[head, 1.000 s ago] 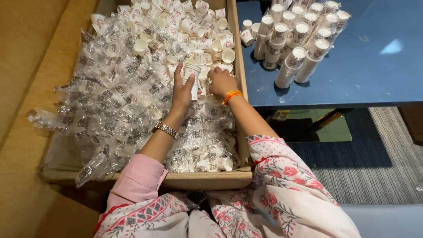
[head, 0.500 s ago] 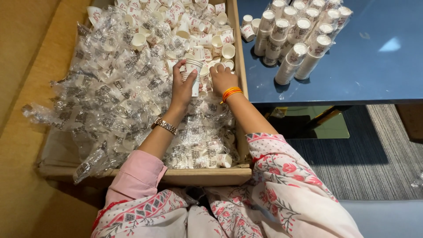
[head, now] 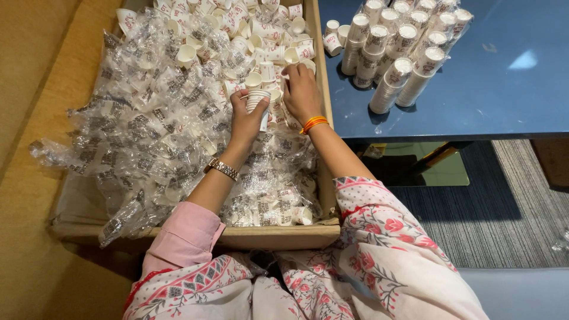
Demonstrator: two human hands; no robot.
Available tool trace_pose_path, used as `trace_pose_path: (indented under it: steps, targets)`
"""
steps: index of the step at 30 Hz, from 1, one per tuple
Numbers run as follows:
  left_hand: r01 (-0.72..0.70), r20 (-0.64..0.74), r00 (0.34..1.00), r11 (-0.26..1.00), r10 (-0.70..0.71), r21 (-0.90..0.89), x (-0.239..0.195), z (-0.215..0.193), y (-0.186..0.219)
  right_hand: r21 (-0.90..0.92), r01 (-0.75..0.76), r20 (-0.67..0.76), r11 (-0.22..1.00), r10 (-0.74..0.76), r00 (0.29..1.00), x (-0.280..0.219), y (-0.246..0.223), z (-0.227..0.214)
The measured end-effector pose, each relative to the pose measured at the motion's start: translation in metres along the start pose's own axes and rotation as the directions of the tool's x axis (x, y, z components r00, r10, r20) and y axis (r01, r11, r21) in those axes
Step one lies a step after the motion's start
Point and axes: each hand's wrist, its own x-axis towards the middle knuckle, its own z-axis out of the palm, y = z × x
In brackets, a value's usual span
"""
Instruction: The person stacks paper cups by hand, slides the stacks into clear plastic sleeves, and sets the finished packages onto a table.
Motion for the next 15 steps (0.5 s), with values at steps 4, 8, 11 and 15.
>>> trace_pose_path:
  steps: [4, 8, 11, 15]
  targets:
    - [0.009, 0.046, 0.999, 1.0, -0.009, -0.004, 0.0, 0.001, -0.007, 0.281, 0.059, -0.089, 0.958, -0.035, 0.995, 0.003, 0.001, -0.003]
    - [0.043, 0.068, 0.997, 0.996, -0.049, 0.075, -0.01, 0.005, 0.01, 0.644, -0.068, 0.162, 0.762, -0.049, 0.986, 0.002, 0.014, 0.008]
    - [0.017, 0.116, 0.993, 0.998, -0.024, 0.061, -0.008, 0.001, 0.001, 0.735, -0.203, 0.306, 0.647, -0.048, 0.951, -0.003, 0.018, 0.009]
    - [0.066, 0.187, 0.981, 0.998, -0.061, -0.018, -0.005, 0.001, 0.0, 0.805, -0.334, 0.423, 0.491, -0.079, 0.903, -0.012, 0.021, 0.002]
